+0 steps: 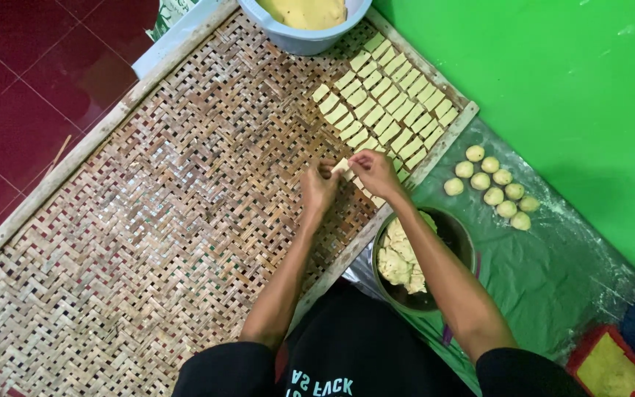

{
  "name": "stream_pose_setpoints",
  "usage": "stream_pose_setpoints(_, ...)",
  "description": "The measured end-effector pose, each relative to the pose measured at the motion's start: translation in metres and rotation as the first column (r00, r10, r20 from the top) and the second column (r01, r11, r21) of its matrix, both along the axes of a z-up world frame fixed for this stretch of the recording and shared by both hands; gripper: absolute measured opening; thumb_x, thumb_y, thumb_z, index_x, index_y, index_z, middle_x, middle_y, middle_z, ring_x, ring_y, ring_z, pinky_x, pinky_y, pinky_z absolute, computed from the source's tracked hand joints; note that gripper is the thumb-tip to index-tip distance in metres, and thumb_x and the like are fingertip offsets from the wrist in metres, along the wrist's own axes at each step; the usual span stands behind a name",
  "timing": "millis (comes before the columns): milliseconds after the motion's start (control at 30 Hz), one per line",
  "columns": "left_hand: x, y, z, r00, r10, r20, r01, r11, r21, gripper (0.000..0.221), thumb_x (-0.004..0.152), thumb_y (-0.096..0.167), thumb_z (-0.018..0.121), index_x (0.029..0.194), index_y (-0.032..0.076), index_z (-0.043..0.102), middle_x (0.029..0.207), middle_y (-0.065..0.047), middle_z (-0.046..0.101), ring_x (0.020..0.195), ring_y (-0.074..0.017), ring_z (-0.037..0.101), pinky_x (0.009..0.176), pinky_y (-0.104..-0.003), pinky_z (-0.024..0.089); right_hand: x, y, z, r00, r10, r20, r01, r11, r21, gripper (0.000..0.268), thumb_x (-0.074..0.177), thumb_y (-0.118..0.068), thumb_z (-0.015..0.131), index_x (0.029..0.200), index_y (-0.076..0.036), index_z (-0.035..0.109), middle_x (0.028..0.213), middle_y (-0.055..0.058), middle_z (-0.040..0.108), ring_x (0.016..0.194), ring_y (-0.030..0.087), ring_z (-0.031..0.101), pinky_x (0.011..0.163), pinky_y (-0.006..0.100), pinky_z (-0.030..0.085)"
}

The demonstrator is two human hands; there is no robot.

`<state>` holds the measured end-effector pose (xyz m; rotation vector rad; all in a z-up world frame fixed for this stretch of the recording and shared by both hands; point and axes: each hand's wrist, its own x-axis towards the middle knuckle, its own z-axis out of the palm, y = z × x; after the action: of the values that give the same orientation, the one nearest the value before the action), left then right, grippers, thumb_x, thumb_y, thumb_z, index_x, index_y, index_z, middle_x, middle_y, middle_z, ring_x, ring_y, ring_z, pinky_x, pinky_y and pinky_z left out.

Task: Preparing and shaping dough into strips using a manual pasta machine and arranging them on a tray.

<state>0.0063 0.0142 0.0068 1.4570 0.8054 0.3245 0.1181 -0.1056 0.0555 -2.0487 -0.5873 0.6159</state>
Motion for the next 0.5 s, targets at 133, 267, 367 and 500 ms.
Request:
stream_pose_setpoints(133,0.013,-0.003,0.014,0.998,0.027,-0.061,-0.021,0.995,0.099,0.03,0.082,0.01,0.084,0.108,0.007,0.071,0.088,-0.014,0.076,0.084,-0.0277,0.077,0.074,-0.037,0.061,0.011,0.002,-0.027,0.989,-0.061,0.133,0.065,0.997,-0.031,0.012,0.089,-0.009,0.076,0.101,-0.008,0.076,0.085,0.01,0.075,0.078,0.019,0.075,0.072,0.034,0.059)
stream_pose_setpoints(267,0.015,-0.007,0.036,0.996,0.059,-0.071,-0.047,0.985,0.166,0.023,0.083,0.007,0.082,0.103,0.005,0.07,0.085,-0.018,0.077,0.08,-0.0314,0.077,0.069,-0.039,0.061,0.015,0.007,-0.039,0.937,-0.047,0.347,0.09,0.99,-0.109,0.007,0.087,-0.01,0.077,0.094,-0.008,0.076,0.084,0.013,0.074,0.081,0.028,0.075,0.072,0.036,0.058)
stream_pose_setpoints(367,0.016,-0.008,0.043,0.995,0.088,-0.039,-0.079,0.98,0.182,0.026,0.083,0.003,0.08,0.106,0.003,0.068,0.086,-0.021,0.076,0.081,-0.0355,0.077,0.069,-0.042,0.061,0.015,0.01,-0.032,0.911,-0.025,0.412,0.084,0.988,-0.127,0.006,0.086,-0.009,0.077,0.092,-0.007,0.075,0.084,0.013,0.071,0.08,0.03,0.073,0.075,0.039,0.057)
stream_pose_setpoints(500,0.008,-0.007,0.071,0.994,0.104,-0.038,-0.092,0.969,0.228,0.031,0.086,0.001,0.078,0.114,-0.001,0.065,0.089,-0.025,0.076,0.081,-0.0378,0.076,0.07,-0.045,0.061,0.014,0.011,-0.031,0.904,-0.002,0.428,0.068,0.988,-0.138,0.005,0.087,-0.008,0.076,0.091,-0.006,0.075,0.085,0.013,0.069,0.082,0.03,0.072,0.077,0.04,0.056)
